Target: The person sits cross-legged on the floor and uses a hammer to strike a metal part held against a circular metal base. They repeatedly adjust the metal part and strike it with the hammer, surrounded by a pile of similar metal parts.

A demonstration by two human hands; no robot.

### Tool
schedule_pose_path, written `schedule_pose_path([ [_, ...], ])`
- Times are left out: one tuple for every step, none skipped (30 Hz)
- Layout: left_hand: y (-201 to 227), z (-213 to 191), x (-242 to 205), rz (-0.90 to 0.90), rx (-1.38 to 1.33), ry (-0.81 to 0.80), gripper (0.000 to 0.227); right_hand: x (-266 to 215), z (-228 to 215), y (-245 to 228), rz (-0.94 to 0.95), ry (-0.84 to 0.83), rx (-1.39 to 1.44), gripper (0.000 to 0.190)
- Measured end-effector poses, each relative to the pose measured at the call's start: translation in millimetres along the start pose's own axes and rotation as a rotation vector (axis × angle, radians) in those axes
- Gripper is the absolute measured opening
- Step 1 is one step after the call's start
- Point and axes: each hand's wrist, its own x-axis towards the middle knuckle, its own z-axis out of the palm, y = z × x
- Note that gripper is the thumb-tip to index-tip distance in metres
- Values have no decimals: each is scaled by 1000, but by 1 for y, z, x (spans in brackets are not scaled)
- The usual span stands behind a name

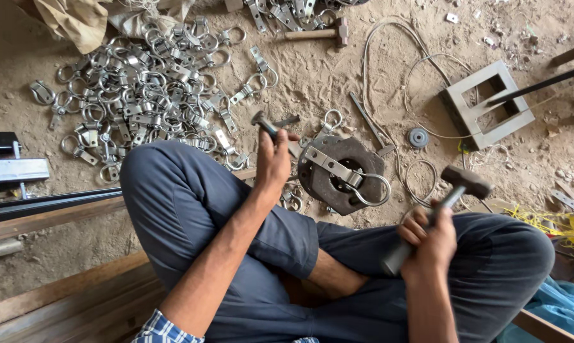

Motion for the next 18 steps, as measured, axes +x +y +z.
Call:
schedule_pose_path([
  [2, -3, -1, -50, -43, -3, 46, 6, 0, 5, 17, 107, 0, 24],
  [4, -4, -1, -97, -87, -4, 45, 10, -3, -1, 275, -68, 238, 28],
  [5, -2, 0, -175, -112, -26, 46, 14, -4, -11, 531, -247, 474, 32],
  [4, -2, 0, -256, -133, -43, 47, 15, -4, -14, 792, -426, 713, 36],
  [2, -3, 0, -337, -155, -60, 48, 13, -4, -16, 741, -373, 706, 36],
  [-1, -2, 0, -367, -162, -78, 49, 9, -3, -23, 687, -320, 696, 35],
  [-5, -1, 0, -396, -169, -96, 51, 6, -1, -28, 632, -267, 684, 34],
  [-9, 2, 1, -424, -178, -117, 52, 4, 2, -30, 593, -286, 720, 34],
  [-13, 4, 2, -416, -169, -122, 54, 2, 4, -29, 554, -305, 756, 34],
  [-18, 3, 3, -408, -154, -125, 57, 1, 3, -26, 516, -324, 797, 34],
  [-23, 1, 4, -400, -138, -128, 59, 2, 0, -23, 478, -278, 717, 36],
  [-26, 2, 8, -390, -178, -124, 57, 9, -3, -17, 433, -242, 640, 37],
  [-30, 2, 9, -380, -217, -121, 54, 17, -7, -10, 387, -206, 563, 39],
  [-35, 5, 9, -370, -259, -127, 52, 27, -14, -5, 483, -228, 537, 37],
  [-40, 4, 10, -370, -269, -115, 49, 37, -22, -3, 578, -249, 509, 36],
  [-43, 5, 10, -372, -283, -116, 45, 43, -30, -8, 660, -266, 475, 34],
  [-45, 4, 12, -374, -296, -117, 42, 45, -35, 3, 717, -378, 637, 40],
  [-47, 5, 13, -381, -306, -110, 38, 42, -41, 16, 757, -483, 792, 46],
])
